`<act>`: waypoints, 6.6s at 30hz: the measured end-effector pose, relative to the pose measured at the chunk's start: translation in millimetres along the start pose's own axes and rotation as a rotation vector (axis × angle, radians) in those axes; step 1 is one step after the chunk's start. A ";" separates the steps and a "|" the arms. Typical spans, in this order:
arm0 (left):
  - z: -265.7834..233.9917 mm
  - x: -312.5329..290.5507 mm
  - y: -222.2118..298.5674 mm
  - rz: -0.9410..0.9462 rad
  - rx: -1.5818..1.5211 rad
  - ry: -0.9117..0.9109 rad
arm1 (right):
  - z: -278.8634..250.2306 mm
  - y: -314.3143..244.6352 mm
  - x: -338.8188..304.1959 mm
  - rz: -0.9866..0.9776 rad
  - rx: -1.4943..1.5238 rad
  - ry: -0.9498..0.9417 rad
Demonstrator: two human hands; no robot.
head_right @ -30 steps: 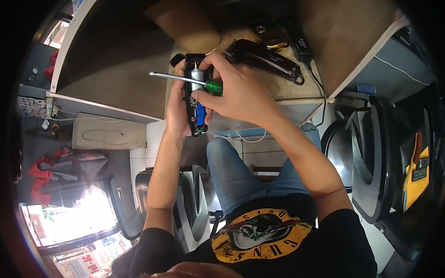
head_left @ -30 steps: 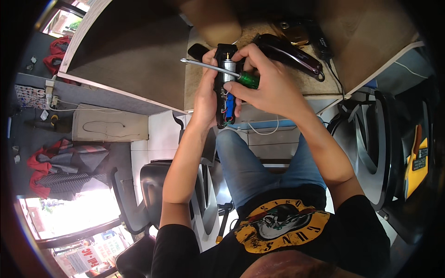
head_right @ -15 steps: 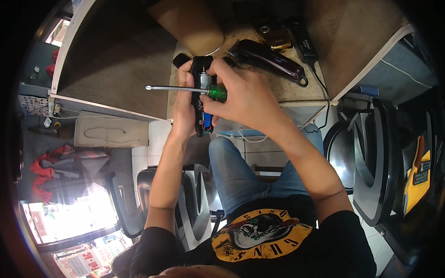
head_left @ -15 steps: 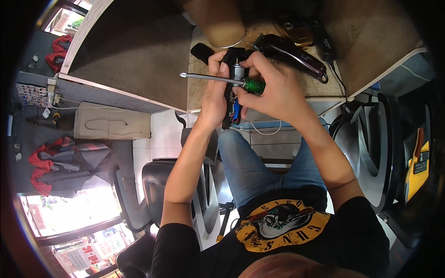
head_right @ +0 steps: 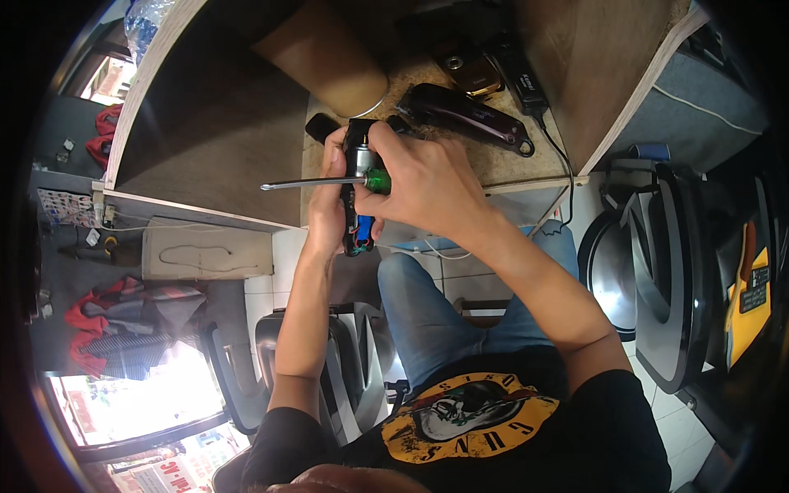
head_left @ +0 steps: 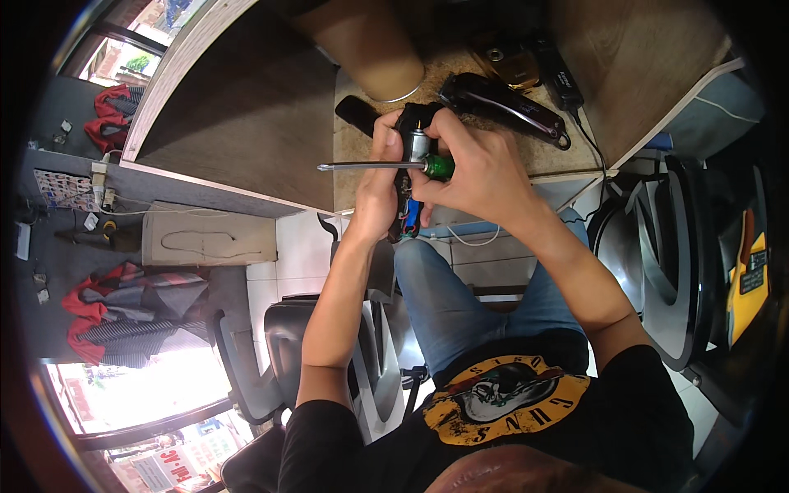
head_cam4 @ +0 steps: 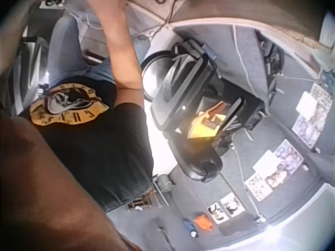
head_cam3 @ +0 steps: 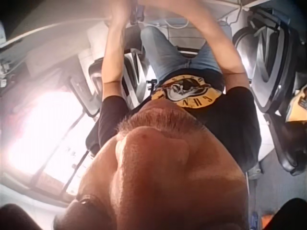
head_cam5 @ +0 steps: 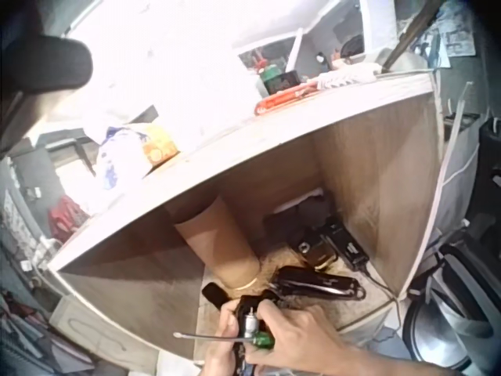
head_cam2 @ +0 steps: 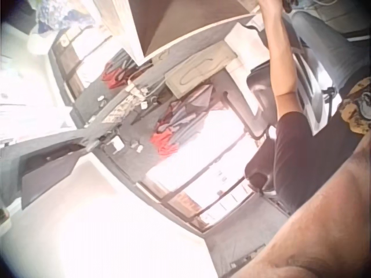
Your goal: The person disassembles a hair clipper using a screwdriver, prying the casing apart and handling the internal motor and battery components at a workbench.
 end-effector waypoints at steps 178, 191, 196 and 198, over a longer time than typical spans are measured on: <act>-39.5 11.2 -9.8 -0.027 -0.796 -0.124 | 6.2 9.4 4.8 0.353 0.173 -0.013; -38.4 9.8 -5.9 0.013 -0.773 -0.135 | 10.7 12.9 1.6 0.412 0.207 -0.032; -38.0 8.5 -5.8 0.038 -0.733 -0.124 | 7.4 11.9 1.8 0.423 0.224 -0.031; -35.7 10.0 -6.1 0.036 -0.756 -0.136 | 0.6 16.9 1.3 0.367 0.456 0.102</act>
Point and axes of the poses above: each hand's wrist, its own x-axis towards the middle knuckle, its own z-axis out of the palm, y = z × x, the point moved 4 cm from there along x, towards the middle knuckle
